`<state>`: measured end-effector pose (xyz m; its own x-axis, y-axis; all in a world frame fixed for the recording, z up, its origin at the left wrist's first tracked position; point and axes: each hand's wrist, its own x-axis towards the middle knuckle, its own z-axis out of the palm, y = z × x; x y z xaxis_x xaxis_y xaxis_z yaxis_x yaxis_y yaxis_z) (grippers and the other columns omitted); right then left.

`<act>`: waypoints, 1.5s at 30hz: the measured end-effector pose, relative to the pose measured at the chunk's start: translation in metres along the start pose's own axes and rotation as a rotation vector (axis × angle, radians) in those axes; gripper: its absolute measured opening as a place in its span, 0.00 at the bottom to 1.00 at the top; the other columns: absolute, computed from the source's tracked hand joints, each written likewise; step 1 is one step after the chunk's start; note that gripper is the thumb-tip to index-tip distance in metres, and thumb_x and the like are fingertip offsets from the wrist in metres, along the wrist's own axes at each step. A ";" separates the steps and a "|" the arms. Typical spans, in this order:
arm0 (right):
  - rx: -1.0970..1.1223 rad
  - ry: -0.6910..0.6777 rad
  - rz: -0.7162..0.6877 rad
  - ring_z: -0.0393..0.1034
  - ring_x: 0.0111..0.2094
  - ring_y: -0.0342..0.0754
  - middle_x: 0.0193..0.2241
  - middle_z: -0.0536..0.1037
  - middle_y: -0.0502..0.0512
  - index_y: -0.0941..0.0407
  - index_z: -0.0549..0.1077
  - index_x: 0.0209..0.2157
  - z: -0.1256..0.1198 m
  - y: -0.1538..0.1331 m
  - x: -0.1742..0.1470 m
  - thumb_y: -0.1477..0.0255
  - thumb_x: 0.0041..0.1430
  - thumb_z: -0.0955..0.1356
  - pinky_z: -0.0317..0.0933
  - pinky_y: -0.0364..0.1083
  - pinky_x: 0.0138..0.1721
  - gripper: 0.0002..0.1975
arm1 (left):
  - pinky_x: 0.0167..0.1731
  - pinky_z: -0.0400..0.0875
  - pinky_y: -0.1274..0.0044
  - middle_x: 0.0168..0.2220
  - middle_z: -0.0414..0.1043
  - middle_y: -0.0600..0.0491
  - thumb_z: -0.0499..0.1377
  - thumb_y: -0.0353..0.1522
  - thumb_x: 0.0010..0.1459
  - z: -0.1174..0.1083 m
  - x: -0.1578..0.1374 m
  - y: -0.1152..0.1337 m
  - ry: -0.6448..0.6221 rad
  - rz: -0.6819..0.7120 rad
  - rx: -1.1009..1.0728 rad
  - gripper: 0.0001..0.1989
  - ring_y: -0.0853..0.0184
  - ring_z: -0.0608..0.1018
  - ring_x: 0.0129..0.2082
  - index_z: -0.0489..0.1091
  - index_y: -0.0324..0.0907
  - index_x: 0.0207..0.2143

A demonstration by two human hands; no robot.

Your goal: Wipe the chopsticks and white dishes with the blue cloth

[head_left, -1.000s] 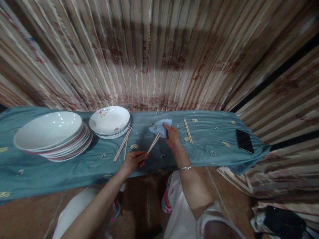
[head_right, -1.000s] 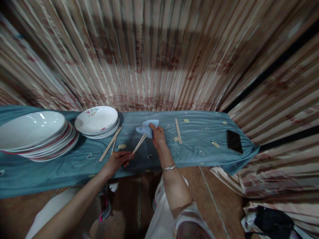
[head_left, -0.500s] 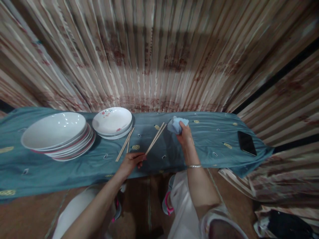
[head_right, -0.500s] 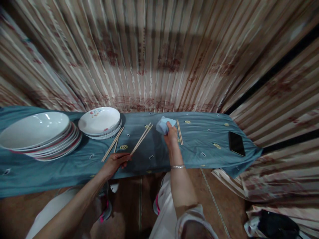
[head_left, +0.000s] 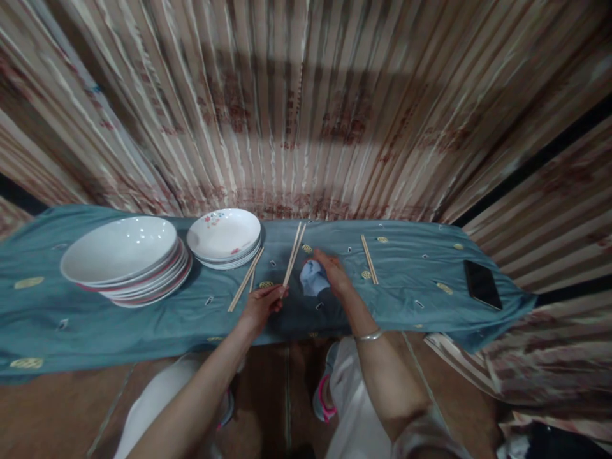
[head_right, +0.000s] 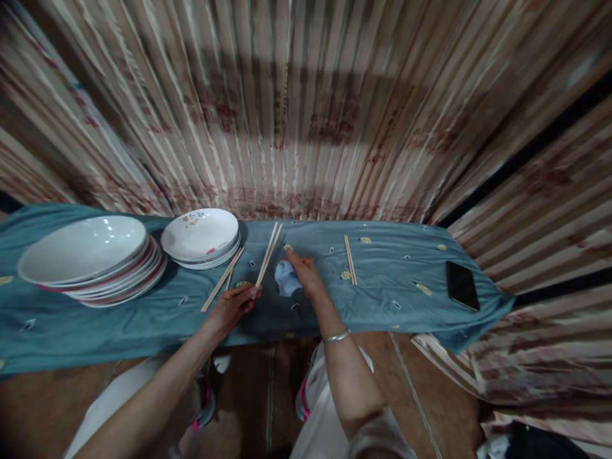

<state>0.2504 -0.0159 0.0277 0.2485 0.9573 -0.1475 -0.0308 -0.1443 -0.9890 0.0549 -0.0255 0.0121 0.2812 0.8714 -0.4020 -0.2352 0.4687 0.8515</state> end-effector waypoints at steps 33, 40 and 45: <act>-0.067 0.151 -0.129 0.60 0.19 0.40 0.17 0.72 0.47 0.56 0.76 0.22 0.018 0.002 -0.016 0.54 0.44 0.70 0.52 0.40 0.19 0.18 | 0.19 0.70 0.77 0.24 0.77 0.53 0.71 0.36 0.36 0.023 0.012 -0.011 -0.022 0.183 0.151 0.20 0.70 0.74 0.18 0.79 0.37 0.35; -0.609 0.241 -0.151 0.63 0.19 0.41 0.17 0.72 0.47 0.56 0.76 0.22 -0.070 -0.025 -0.013 0.54 0.48 0.69 0.53 0.40 0.21 0.19 | 0.21 0.73 0.77 0.33 0.80 0.49 0.73 0.38 0.28 0.018 0.012 -0.009 -0.016 0.192 0.079 0.26 0.72 0.75 0.18 0.78 0.37 0.34; -1.192 0.272 0.218 0.73 0.29 0.44 0.25 0.79 0.52 0.57 0.80 0.31 -0.136 -0.031 0.007 0.66 0.56 0.67 0.59 0.39 0.27 0.11 | 0.22 0.73 0.77 0.33 0.80 0.49 0.73 0.39 0.28 0.013 0.007 -0.005 -0.016 0.203 0.111 0.26 0.72 0.75 0.19 0.78 0.37 0.34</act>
<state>0.3845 -0.0388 0.0583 0.5456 0.8224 -0.1611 0.7666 -0.5674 -0.3006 0.0699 -0.0235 0.0088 0.2540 0.9432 -0.2142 -0.1849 0.2647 0.9464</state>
